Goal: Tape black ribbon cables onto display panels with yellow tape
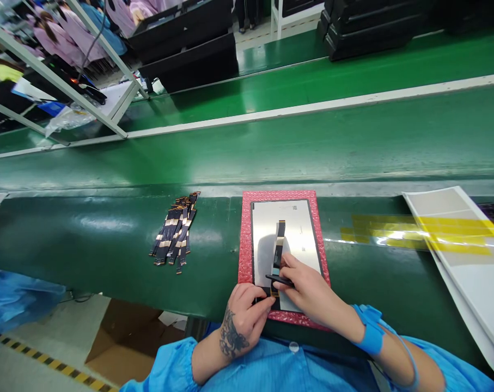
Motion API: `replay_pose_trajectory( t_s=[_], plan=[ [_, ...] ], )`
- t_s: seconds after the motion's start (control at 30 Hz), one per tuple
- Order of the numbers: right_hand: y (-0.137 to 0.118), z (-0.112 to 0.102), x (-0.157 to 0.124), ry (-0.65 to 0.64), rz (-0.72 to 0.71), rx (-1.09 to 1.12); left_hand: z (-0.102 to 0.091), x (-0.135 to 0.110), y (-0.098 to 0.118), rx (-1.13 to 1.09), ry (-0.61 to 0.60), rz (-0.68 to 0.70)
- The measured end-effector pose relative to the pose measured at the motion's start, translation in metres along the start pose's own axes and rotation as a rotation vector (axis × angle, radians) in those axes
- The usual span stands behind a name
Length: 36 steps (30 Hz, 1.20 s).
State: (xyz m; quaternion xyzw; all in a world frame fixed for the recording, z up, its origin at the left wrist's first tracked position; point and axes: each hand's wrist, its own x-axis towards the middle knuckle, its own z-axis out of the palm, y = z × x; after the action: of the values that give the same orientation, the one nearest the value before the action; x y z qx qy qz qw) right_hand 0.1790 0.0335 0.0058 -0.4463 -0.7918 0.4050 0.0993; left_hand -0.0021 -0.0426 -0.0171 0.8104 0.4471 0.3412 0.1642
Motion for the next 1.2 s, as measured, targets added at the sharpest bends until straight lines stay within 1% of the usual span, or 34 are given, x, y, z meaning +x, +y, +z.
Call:
replay_pose_trajectory(
  t_s=[0.13, 0.3, 0.43, 0.67, 0.77, 1.0, 1.07, 1.1, 1.13, 1.2],
  plan=[
    [-0.001, 0.000, 0.000, -0.008, 0.010, -0.025, -0.002, -0.001, 0.000, 0.036, -0.018, 0.027],
    [-0.002, -0.002, 0.001, -0.035, 0.024, -0.019, -0.004, -0.004, 0.000, 0.190, -0.030, 0.117],
    [-0.001, -0.001, 0.001, -0.046, 0.030, -0.045, -0.004, -0.006, -0.001, 0.271, -0.025, 0.141],
    [-0.001, -0.001, 0.001, -0.049, 0.022, -0.070, -0.002, -0.006, 0.000, 0.300, -0.009, 0.129],
    [-0.001, -0.002, 0.001, -0.052, 0.026, -0.075, -0.003, -0.004, 0.002, 0.311, -0.020, 0.107],
    [-0.005, -0.002, 0.001, -0.066, 0.057, -0.059, -0.008, 0.004, 0.007, 0.238, -0.049, 0.031],
    [-0.005, -0.005, -0.002, -0.033, 0.061, 0.028, -0.008, 0.004, 0.007, 0.231, -0.057, 0.021],
    [-0.003, -0.007, -0.004, 0.004, 0.056, 0.094, -0.007, 0.004, 0.007, 0.231, -0.062, 0.018],
    [-0.001, -0.012, -0.007, 0.058, 0.050, 0.164, -0.007, 0.004, 0.006, 0.233, -0.064, 0.018],
    [0.008, -0.024, -0.014, 0.223, 0.060, 0.291, -0.006, 0.004, 0.005, 0.235, -0.056, 0.023]
  ],
)
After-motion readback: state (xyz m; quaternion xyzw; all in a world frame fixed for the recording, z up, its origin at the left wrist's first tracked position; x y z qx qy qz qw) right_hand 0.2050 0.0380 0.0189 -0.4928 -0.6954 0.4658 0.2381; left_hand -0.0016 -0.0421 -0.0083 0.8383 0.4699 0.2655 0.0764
